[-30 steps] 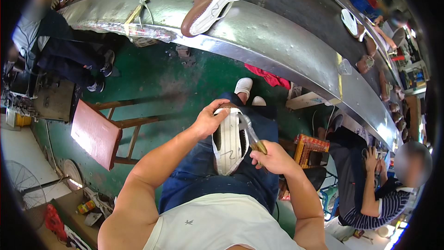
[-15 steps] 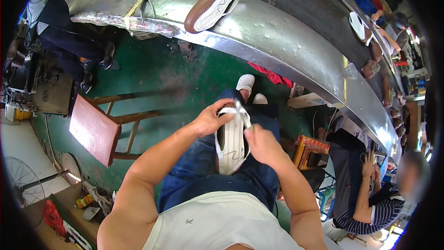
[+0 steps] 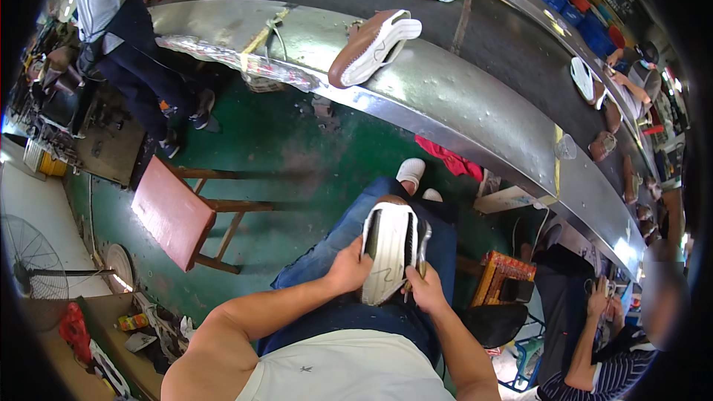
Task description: Use pliers to pull and secure the shoe upper material over the last on a production line.
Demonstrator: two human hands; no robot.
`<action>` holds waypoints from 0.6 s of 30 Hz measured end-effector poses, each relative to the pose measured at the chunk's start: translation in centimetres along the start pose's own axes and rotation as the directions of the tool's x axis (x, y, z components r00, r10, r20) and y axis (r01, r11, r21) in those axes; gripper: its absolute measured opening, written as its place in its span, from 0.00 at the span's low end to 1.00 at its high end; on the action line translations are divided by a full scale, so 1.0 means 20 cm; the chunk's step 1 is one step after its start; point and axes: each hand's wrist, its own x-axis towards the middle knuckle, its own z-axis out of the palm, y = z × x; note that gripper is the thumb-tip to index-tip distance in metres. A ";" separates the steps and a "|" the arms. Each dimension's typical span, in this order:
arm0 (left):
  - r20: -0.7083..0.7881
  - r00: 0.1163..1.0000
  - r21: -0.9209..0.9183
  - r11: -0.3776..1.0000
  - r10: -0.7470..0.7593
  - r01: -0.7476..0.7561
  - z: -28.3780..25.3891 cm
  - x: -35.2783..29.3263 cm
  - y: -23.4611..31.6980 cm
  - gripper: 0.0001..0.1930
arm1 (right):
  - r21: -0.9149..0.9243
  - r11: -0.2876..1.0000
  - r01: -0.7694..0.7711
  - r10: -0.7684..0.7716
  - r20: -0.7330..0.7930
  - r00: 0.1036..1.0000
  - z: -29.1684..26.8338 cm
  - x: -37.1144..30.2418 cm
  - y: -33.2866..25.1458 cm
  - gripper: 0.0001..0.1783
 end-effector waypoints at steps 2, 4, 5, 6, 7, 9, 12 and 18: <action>0.021 0.998 -0.096 0.994 0.054 -0.052 0.04 -0.02 0.04 0.33 | 0.042 0.999 0.016 -0.014 -0.038 0.999 -0.02 -0.05 0.04 0.13; 0.144 0.990 -0.215 0.976 -0.008 0.039 0.11 0.00 0.06 0.40 | -0.042 0.995 0.090 -0.093 -0.065 0.994 -0.06 -0.09 0.07 0.12; 0.227 0.974 -0.194 0.979 -0.009 0.054 0.10 0.00 0.10 0.41 | -0.063 0.992 0.112 -0.116 -0.068 0.991 -0.08 -0.12 0.09 0.13; 0.309 0.951 -0.172 0.983 -0.012 0.069 0.10 0.01 0.14 0.43 | -0.060 0.991 0.123 -0.127 -0.060 0.990 -0.10 -0.15 0.11 0.13; 0.391 0.920 -0.175 0.983 0.019 0.053 0.12 0.05 0.10 0.45 | -0.062 0.991 0.119 -0.123 -0.059 0.991 -0.10 -0.18 0.12 0.14; 0.602 0.797 -0.215 0.952 -0.046 0.218 0.10 0.08 0.17 0.50 | -0.051 0.994 0.093 -0.097 -0.092 0.991 -0.14 -0.21 0.18 0.16; 0.736 0.666 -0.162 0.922 -0.126 0.353 0.11 0.09 0.23 0.50 | -0.128 0.991 0.036 -0.048 -0.091 0.995 -0.17 -0.28 0.14 0.18; 0.633 0.768 -0.334 0.929 0.095 0.160 0.33 0.13 -0.12 0.53 | -0.251 0.964 -0.081 0.042 -0.156 0.987 -0.40 -0.57 0.13 0.16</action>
